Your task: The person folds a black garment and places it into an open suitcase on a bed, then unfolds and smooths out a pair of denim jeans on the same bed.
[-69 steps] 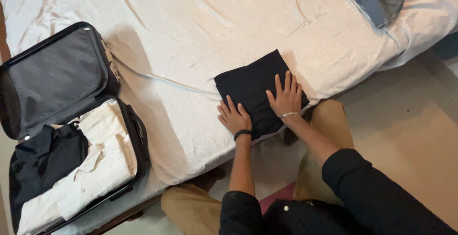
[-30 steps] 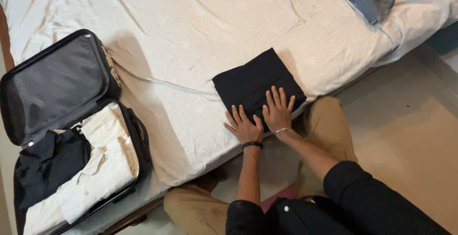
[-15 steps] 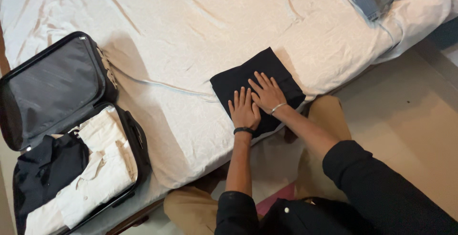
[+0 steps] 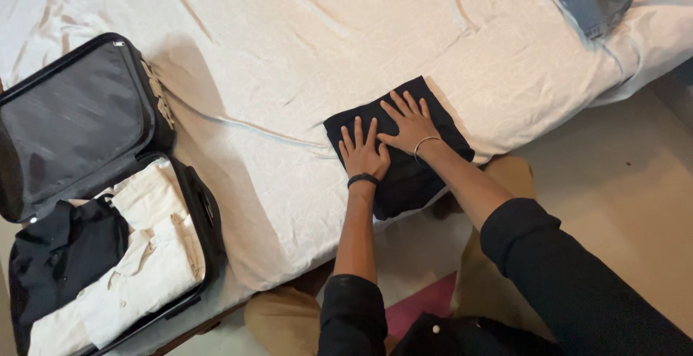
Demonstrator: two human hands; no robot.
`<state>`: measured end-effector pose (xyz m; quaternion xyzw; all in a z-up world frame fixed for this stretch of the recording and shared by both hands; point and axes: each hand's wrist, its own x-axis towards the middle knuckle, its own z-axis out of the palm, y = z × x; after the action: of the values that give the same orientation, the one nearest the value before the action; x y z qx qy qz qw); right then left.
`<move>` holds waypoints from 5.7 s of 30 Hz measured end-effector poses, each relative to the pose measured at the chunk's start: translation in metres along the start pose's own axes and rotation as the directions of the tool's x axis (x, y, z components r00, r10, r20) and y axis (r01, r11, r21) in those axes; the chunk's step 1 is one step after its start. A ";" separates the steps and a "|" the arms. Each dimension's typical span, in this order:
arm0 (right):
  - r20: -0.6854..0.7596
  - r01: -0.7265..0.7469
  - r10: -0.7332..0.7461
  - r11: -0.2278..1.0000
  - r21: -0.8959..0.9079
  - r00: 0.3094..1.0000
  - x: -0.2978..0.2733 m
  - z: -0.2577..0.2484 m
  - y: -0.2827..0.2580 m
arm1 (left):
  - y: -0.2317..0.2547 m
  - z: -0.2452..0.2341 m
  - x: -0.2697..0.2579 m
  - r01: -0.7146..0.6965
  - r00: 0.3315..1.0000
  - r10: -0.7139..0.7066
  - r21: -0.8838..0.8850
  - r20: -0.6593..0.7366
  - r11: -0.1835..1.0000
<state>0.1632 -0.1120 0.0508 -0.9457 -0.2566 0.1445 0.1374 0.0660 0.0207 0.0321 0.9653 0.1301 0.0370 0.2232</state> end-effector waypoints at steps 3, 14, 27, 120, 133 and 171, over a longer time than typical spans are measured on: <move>-0.007 0.020 -0.020 1.000 0.002 1.000 0.009 0.000 0.005 | -0.008 0.006 0.012 -0.015 1.000 0.016 0.022 -0.025 1.000; -0.112 0.110 -0.114 0.993 -0.036 0.987 0.024 0.003 0.025 | -0.027 -0.009 0.040 0.164 0.986 -0.165 0.014 0.001 0.986; -0.133 -0.270 0.263 0.962 -0.036 0.955 0.000 -0.007 0.018 | -0.026 0.016 0.004 0.287 0.939 -0.295 -0.069 -0.174 0.955; -0.375 -0.015 0.285 0.812 0.583 0.882 -0.012 0.069 -0.010 | -0.118 -0.047 -0.098 -0.070 0.852 -0.075 -0.254 -0.518 0.965; -0.203 -0.319 0.492 0.775 0.546 0.847 -0.042 0.040 -0.055 | -0.073 -0.034 -0.090 0.029 0.985 -0.029 -0.006 -0.171 1.000; -0.125 -0.072 0.066 0.996 -0.046 0.990 0.005 0.036 -0.122 | -0.112 -0.064 -0.014 0.074 0.997 -0.080 0.185 0.023 0.980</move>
<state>0.1002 -0.0013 0.0574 -0.9643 -0.2185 0.0841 0.1238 0.0181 0.1412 0.0399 0.9766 0.1667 0.0016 0.1361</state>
